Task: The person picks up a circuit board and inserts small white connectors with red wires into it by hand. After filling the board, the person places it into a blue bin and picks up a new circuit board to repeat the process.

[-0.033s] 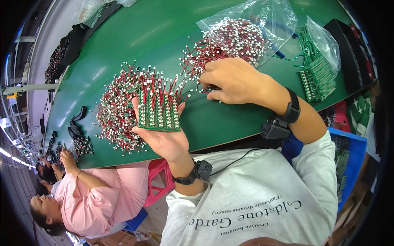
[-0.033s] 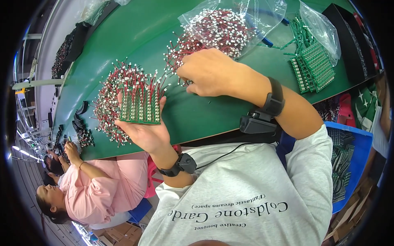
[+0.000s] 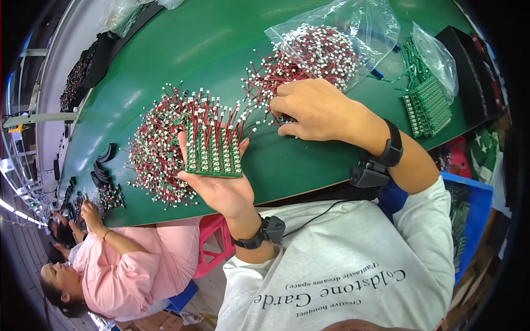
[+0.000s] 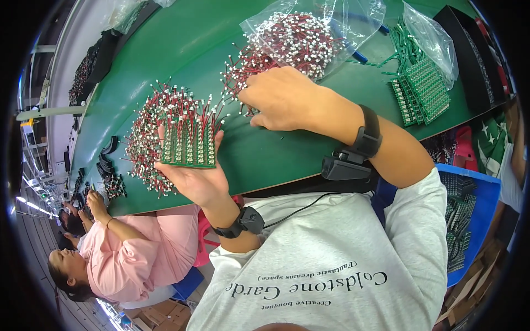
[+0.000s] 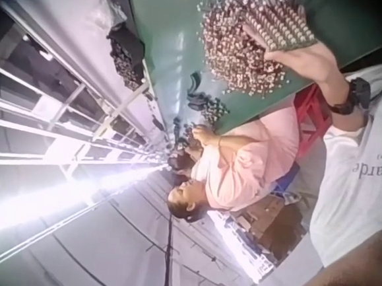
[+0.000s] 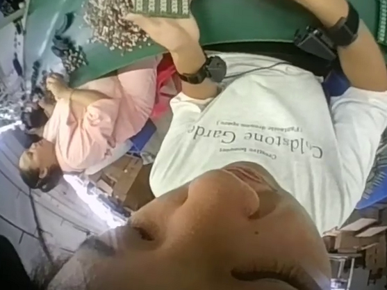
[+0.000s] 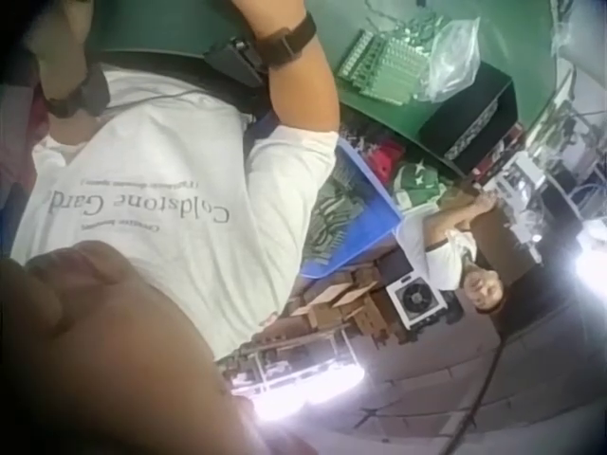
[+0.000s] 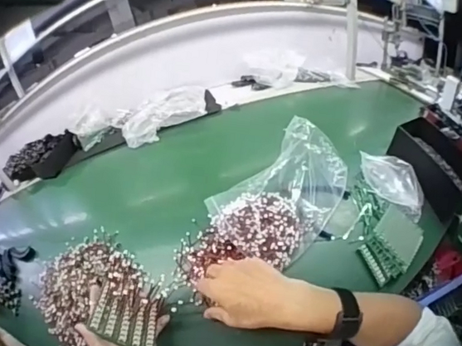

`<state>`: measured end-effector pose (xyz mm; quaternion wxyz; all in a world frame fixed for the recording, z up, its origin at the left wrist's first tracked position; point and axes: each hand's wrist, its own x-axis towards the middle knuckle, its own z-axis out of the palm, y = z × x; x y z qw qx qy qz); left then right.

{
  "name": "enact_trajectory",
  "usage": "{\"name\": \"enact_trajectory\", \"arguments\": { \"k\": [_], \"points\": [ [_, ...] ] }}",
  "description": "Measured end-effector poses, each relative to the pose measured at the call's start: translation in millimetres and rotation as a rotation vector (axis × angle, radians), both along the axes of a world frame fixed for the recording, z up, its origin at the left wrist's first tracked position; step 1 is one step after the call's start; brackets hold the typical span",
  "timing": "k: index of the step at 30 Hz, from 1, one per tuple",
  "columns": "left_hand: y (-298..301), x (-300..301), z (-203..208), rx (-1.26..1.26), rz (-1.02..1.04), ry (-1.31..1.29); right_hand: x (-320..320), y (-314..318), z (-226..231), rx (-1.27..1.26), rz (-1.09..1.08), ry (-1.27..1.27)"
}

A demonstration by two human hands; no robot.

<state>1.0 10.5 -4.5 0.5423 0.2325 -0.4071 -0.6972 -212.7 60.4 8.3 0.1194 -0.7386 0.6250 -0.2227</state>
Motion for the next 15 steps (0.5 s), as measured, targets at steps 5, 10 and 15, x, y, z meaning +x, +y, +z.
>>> {"name": "enact_trajectory", "arguments": {
  "k": [5, 10, 15],
  "points": [
    [5, -9, -6, 0.013, -0.025, 0.038, 7, -1, -10, -0.099, -0.027, 0.012],
    [4, -12, -6, 0.072, -0.123, 0.098, 10, -2, -26, -0.147, 0.023, 0.015],
    [13, -7, 7, 0.115, 0.054, 0.012, 15, -20, -22, -0.152, -0.004, -0.221]
  ]
}}
